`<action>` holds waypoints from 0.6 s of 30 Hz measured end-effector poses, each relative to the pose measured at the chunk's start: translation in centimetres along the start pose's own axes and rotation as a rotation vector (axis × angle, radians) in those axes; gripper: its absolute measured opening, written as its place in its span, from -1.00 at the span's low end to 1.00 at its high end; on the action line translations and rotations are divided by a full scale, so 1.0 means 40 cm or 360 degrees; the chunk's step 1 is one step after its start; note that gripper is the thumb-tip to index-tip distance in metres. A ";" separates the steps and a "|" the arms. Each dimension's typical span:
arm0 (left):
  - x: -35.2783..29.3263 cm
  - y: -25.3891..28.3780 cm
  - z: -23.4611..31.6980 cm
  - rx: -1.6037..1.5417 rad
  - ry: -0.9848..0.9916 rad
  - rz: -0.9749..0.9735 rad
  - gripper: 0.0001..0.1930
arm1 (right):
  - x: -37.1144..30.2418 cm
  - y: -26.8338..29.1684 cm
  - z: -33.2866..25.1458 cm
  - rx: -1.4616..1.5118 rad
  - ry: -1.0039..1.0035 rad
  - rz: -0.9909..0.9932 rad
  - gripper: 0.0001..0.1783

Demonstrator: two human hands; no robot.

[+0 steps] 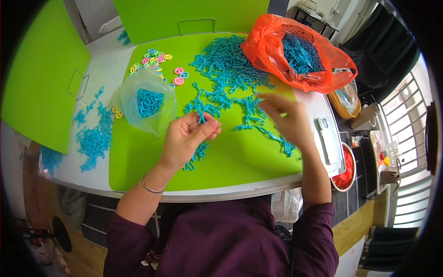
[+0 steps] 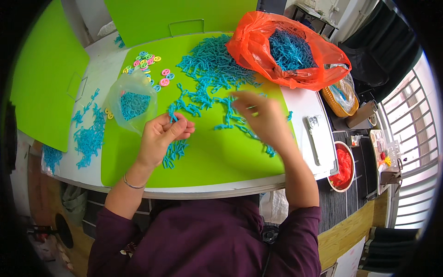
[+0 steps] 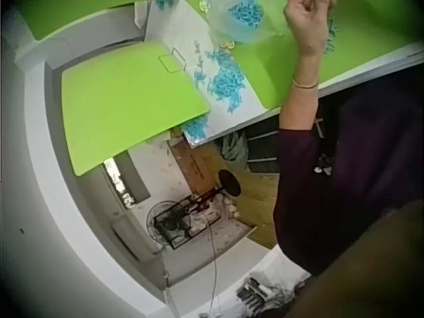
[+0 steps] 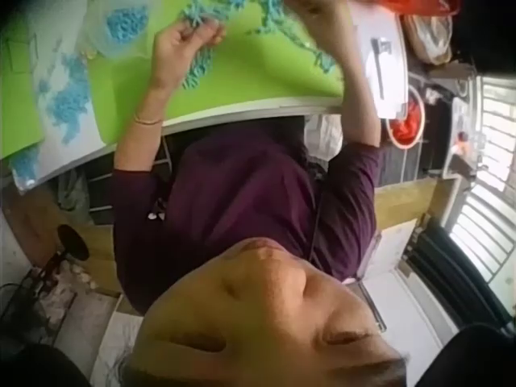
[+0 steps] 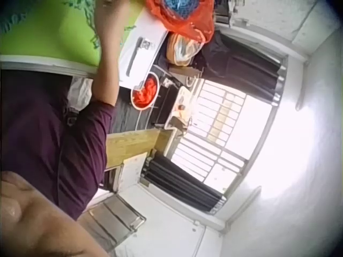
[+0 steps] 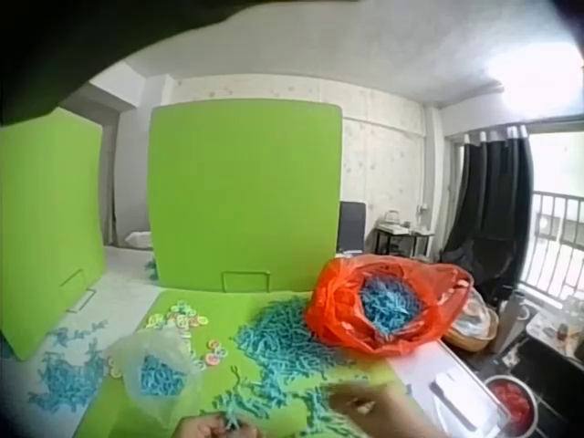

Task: Assembling small blue plastic toy components at a workbench.

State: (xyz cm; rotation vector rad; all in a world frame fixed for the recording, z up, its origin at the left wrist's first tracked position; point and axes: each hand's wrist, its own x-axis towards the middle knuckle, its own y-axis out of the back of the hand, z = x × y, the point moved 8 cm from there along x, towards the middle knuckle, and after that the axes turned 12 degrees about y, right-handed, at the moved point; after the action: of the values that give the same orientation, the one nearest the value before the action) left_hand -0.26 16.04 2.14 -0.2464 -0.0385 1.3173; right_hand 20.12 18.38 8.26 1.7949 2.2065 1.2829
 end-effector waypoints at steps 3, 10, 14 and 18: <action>0.000 0.001 0.000 -0.0070 0.0044 -0.0013 -0.83 | -0.006 0.174 0.104 -0.0871 -0.0241 0.0186 -0.71; -0.008 0.006 0.011 -0.0071 -0.0021 -0.0066 -0.83 | -0.094 0.215 0.370 -0.0854 -0.1087 -0.0552 -0.59; -0.042 0.036 0.070 0.0297 -0.0108 0.0103 -0.78 | -0.071 0.194 0.382 -0.0902 -0.0878 -0.0567 -0.59; -0.119 0.130 0.136 0.0711 -0.0176 0.0394 -0.70 | -0.066 0.212 0.325 -0.1031 -0.0677 -0.0359 -0.61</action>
State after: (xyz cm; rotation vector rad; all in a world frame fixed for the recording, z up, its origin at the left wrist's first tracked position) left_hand -7.32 13.51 6.93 0.2088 0.1968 1.5458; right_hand 34.17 23.62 3.47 1.3595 1.4838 1.2263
